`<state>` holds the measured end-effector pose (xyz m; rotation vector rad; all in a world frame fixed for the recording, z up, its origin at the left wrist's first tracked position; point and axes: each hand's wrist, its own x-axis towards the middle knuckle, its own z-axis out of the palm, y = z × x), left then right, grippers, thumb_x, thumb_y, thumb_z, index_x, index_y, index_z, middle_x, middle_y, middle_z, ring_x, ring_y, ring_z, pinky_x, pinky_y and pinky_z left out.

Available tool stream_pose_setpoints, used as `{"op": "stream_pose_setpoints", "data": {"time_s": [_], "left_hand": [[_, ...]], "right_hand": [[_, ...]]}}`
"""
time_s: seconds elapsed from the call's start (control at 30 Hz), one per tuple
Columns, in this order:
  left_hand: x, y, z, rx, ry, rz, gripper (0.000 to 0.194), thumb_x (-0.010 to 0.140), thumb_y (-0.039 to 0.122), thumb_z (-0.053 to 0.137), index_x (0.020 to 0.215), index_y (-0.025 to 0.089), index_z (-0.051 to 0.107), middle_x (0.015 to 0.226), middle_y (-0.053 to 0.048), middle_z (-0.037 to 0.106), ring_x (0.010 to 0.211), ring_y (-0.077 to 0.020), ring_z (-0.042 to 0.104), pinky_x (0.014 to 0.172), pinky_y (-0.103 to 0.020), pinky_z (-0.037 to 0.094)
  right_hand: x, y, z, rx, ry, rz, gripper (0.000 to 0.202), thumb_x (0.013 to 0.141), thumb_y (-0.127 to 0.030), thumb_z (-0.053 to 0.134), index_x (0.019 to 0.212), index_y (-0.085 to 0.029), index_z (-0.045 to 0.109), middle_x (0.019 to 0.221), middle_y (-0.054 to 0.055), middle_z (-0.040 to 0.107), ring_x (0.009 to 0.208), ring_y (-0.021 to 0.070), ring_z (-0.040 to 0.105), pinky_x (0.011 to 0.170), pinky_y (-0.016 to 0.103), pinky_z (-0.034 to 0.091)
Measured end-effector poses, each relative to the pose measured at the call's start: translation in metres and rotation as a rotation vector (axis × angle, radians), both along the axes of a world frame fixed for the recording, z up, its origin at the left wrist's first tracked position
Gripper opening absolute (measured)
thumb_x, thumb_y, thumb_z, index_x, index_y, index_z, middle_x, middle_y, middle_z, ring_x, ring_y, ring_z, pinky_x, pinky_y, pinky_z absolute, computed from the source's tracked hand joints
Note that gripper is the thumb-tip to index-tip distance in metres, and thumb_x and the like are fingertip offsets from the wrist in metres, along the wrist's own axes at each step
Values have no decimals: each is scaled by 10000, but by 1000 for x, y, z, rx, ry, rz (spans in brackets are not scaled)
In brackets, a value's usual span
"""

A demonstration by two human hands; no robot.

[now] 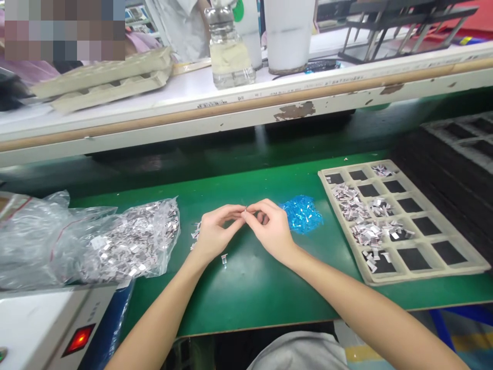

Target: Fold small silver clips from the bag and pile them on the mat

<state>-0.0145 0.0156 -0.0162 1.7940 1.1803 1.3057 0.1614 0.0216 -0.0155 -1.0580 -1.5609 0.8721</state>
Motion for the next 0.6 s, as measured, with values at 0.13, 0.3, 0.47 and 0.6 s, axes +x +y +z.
{"op": "stream_pose_setpoints", "data": {"time_s": [0.13,0.3,0.47,0.6], "left_hand": [[-1,0,5,-45,-32,40,142,960,313,723,965,189,792,890,-56,794,752,-185,763,760,-311,653],[-1,-2,9,-220,-130,43,215,925,383,763,948,171,789,848,-67,790,729,-216,772,715,-326,653],[-1,-3,9,-265,-161,31,226,909,393,778,923,168,793,821,-64,783,716,-215,767,696,-321,650],[-1,-2,12,-290,-193,40,221,898,378,789,895,157,784,786,-60,777,698,-208,760,693,-317,647]], "right_hand": [[2,0,5,34,-32,43,156,982,-294,659,913,-211,771,864,34,700,720,151,604,620,301,459],[7,6,8,65,-10,-20,172,969,-300,665,1099,-205,724,997,56,694,752,155,623,635,306,490],[10,9,9,117,-85,42,137,994,-282,638,907,-202,707,906,45,670,751,158,598,656,312,483],[7,5,6,181,-103,75,96,996,-210,635,930,-200,704,903,32,664,763,146,593,678,302,481]]}}
